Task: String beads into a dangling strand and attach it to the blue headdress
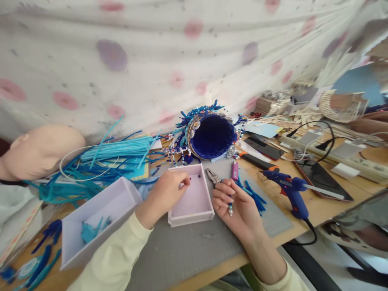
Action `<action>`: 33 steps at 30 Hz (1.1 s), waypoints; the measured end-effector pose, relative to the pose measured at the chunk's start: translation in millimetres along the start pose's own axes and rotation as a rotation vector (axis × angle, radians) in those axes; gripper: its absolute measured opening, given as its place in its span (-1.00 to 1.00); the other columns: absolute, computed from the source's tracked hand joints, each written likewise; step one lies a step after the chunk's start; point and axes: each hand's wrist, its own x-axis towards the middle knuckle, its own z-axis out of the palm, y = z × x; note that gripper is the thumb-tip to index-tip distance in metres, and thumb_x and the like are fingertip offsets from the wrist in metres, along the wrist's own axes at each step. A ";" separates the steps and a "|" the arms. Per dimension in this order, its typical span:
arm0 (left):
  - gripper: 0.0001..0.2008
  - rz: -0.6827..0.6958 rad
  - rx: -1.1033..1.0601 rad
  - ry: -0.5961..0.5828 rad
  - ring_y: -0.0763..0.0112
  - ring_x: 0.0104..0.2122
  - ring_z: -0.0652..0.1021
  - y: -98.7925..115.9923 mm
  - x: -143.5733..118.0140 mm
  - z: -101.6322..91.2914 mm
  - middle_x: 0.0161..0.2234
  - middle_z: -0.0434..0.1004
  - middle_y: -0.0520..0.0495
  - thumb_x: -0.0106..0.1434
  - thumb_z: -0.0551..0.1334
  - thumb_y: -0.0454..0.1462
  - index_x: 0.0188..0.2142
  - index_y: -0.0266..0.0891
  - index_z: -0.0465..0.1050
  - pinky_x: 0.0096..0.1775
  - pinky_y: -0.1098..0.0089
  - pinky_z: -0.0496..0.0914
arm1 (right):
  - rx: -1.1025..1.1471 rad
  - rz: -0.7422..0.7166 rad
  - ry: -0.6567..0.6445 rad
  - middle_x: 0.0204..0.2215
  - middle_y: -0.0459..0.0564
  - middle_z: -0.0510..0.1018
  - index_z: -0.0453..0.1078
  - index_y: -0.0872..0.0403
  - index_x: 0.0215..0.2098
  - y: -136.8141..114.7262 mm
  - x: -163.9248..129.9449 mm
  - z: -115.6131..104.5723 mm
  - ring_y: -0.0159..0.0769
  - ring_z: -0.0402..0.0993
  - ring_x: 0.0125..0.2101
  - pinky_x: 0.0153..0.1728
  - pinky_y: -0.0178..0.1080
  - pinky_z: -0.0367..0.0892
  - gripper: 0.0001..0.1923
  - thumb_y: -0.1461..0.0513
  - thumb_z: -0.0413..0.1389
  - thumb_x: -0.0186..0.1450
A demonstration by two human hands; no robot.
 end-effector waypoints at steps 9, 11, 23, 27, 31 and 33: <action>-0.93 -0.164 -0.373 0.215 0.28 -0.30 0.62 -7.8 -12.2 -16.1 -0.34 0.65 -0.07 0.19 0.26 -0.30 -0.32 -0.24 0.51 -0.20 0.30 0.46 | -0.399 -0.144 0.058 -0.63 -0.28 0.07 0.36 0.13 -0.48 4.7 -2.7 4.1 -0.55 -0.08 -0.65 -0.66 -0.49 0.03 -0.80 0.26 0.29 0.18; -0.83 -0.251 -0.659 0.228 0.30 -0.30 0.65 -4.7 -14.5 -12.5 -0.32 0.68 -0.09 0.19 0.30 -0.23 -0.24 -0.26 0.50 -0.23 0.35 0.50 | -0.514 -0.233 0.095 -0.67 -0.27 0.11 0.42 0.13 -0.50 8.2 -8.7 4.8 -0.54 -0.11 -0.65 -0.68 -0.48 -0.05 -0.81 0.24 0.30 0.21; -0.60 -0.522 -1.727 0.221 0.46 -0.41 0.67 25.7 -42.5 -8.7 -0.44 0.68 0.09 -0.06 0.54 -0.32 -0.19 -0.14 0.57 -0.26 0.58 0.55 | -1.680 -0.996 -0.064 -0.63 -0.19 0.38 0.52 0.01 -0.31 31.3 -20.7 34.7 -0.47 0.22 -0.65 -0.64 -0.35 0.09 -0.86 0.38 0.20 0.24; -0.60 -0.528 -1.742 0.244 0.43 -0.39 0.68 31.6 -49.7 -5.0 -0.41 0.69 0.09 -0.01 0.52 -0.30 -0.15 -0.10 0.57 -0.22 0.55 0.56 | -1.700 -0.995 -0.055 -0.62 -0.19 0.38 0.50 0.00 -0.31 33.1 -22.4 33.9 -0.46 0.21 -0.65 -0.62 -0.33 0.12 -0.86 0.37 0.20 0.25; -0.61 -0.542 -1.710 0.249 0.42 -0.39 0.68 35.8 -50.8 -5.4 -0.41 0.69 0.10 -0.02 0.53 -0.25 -0.16 -0.08 0.57 -0.22 0.52 0.56 | -1.720 -1.006 -0.064 -0.61 -0.17 0.42 0.49 0.00 -0.30 32.8 -22.4 32.9 -0.45 0.26 -0.64 -0.62 -0.33 0.15 -0.87 0.36 0.20 0.26; -0.59 -0.582 -1.668 0.259 0.40 -0.38 0.68 37.0 -50.7 -6.4 -0.41 0.69 0.09 -0.04 0.53 -0.24 -0.17 -0.09 0.57 -0.22 0.51 0.56 | -1.728 -1.019 -0.053 -0.62 -0.18 0.40 0.49 0.00 -0.30 32.7 -22.0 33.3 -0.46 0.25 -0.65 -0.61 -0.33 0.16 -0.87 0.37 0.19 0.25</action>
